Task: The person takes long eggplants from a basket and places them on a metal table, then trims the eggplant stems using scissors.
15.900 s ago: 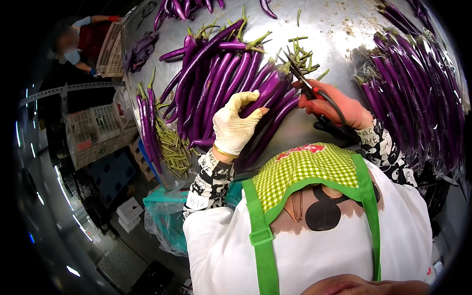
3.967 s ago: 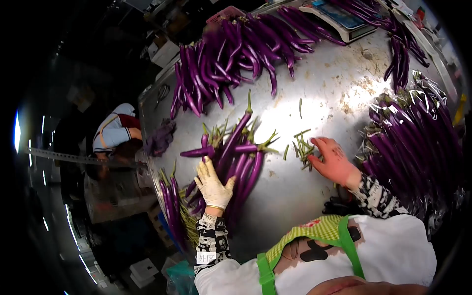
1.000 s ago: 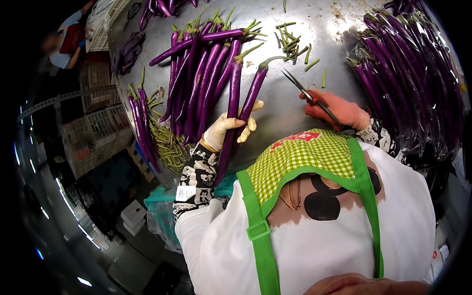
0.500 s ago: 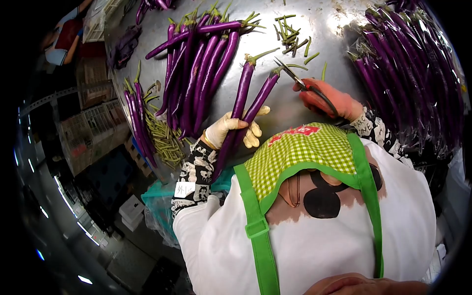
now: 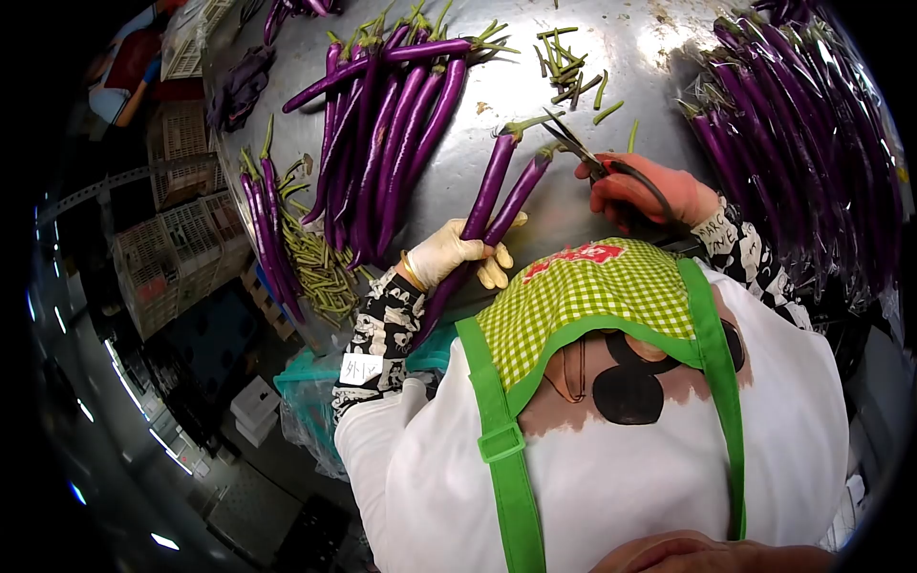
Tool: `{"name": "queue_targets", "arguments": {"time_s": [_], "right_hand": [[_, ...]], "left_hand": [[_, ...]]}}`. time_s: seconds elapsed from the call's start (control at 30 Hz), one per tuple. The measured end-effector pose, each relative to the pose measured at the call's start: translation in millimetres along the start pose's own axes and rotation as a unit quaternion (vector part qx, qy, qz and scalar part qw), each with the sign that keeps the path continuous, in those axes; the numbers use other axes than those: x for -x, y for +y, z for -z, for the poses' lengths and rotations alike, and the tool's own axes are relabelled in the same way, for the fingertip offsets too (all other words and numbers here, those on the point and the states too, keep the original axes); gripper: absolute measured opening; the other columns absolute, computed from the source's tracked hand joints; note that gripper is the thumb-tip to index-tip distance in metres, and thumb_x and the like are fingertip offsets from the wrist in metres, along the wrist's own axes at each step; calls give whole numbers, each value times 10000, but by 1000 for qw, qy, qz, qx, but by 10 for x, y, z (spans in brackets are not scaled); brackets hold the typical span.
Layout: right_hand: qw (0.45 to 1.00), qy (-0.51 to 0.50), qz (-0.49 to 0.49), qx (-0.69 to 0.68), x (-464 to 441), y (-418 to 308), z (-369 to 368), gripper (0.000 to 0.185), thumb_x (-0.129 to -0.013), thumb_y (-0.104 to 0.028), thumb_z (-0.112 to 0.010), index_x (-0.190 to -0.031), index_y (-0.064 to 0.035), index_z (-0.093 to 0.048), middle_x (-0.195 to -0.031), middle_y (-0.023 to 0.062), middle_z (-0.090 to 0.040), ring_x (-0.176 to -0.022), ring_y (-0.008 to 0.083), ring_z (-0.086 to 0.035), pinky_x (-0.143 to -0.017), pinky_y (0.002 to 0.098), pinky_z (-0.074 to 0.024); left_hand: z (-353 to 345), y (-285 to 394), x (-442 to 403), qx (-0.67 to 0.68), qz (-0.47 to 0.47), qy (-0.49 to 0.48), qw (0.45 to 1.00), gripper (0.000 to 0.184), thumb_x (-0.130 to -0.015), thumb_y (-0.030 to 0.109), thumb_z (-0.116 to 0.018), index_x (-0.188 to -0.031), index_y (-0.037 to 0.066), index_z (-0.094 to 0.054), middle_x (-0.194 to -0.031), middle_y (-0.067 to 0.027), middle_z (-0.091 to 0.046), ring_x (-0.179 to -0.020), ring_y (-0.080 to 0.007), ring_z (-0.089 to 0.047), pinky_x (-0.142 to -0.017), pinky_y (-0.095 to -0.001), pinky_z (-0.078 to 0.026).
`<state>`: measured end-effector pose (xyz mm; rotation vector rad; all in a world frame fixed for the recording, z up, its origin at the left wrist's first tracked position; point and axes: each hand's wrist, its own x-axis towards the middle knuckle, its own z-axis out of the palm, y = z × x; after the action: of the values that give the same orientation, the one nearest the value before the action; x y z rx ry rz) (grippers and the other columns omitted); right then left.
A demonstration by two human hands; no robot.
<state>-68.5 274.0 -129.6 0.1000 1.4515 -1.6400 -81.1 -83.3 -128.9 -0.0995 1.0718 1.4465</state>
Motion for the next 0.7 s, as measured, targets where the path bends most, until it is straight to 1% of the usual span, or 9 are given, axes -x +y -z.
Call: {"name": "queue_targets", "arguments": {"time_s": [0.2,0.3,0.43,0.47,0.5,0.57,0.63,0.67,0.7], "right_hand": [[996,-11,-17,87,-25,-151,55,435,-977,-239,-565,-1339,-3,-511,-870,39,-644,-682,119,-603,-606,259,-499],[996,-9,-21,88,29,-178,30,420,-967,-235,-564,-1317,-6,-527,-853,28,-641,-683,114,-601,-614,258,-499],[1000,-11,-2,20,-49,-9,74,423,-958,-249,-596,-1300,-8,-537,-842,20,-618,-734,106,-604,-629,265,-500],[1000,-4,3,13,-58,37,82,414,-961,-247,-595,-1292,-4,-539,-839,22,-611,-743,103,-596,-636,266,-497],[1000,3,9,6,-47,105,94,404,-964,-244,-594,-1283,-1,-541,-837,24,-603,-752,101,-589,-644,266,-494],[999,9,28,45,-40,264,159,376,-974,-235,-584,-1262,4,-547,-833,27,-590,-763,97,-572,-660,268,-489],[989,8,56,139,-48,373,214,340,-987,-223,-566,-1237,7,-554,-831,28,-578,-767,95,-553,-676,271,-484],[990,25,45,132,10,367,190,301,-989,-210,-543,-1179,23,-565,-820,45,-582,-739,108,-534,-697,282,-485],[986,33,46,155,-1,394,197,291,-983,-202,-549,-1167,23,-571,-818,50,-587,-737,114,-539,-699,288,-487]], "left_hand": [[3,-174,-109,-214,21,196,957,428,-969,54,-547,-1392,-11,-541,-924,-106,-706,-678,-180,-712,-612,-311,-569],[-168,-121,-170,-358,0,236,904,459,-957,81,-571,-1411,21,-545,-901,-109,-698,-650,-141,-693,-585,-303,-540],[-237,-207,-293,-536,-88,320,776,607,-863,163,-667,-1451,93,-531,-1071,-219,-691,-964,-382,-685,-876,-438,-545],[-232,-244,-306,-545,-122,334,759,618,-864,209,-695,-1450,98,-533,-1134,-214,-673,-1038,-396,-659,-905,-468,-530],[-295,-197,-324,-556,-85,344,752,620,-856,292,-739,-1419,97,-569,-1150,-193,-669,-1054,-380,-647,-923,-459,-520],[-328,-103,-332,-656,-130,346,658,623,-816,397,-790,-1330,82,-633,-1103,-158,-687,-1062,-349,-637,-896,-451,-507],[-290,86,-284,-674,-233,393,581,560,-791,357,-835,-1263,95,-687,-1068,-170,-694,-981,-353,-637,-864,-437,-508],[-215,213,-279,-661,-170,439,584,528,-784,360,-842,-1199,63,-708,-1031,-155,-697,-986,-336,-629,-886,-456,-490],[-109,278,-292,-654,-232,508,510,580,-771,367,-851,-1218,35,-690,-1029,-159,-682,-983,-338,-624,-862,-447,-501]]}}
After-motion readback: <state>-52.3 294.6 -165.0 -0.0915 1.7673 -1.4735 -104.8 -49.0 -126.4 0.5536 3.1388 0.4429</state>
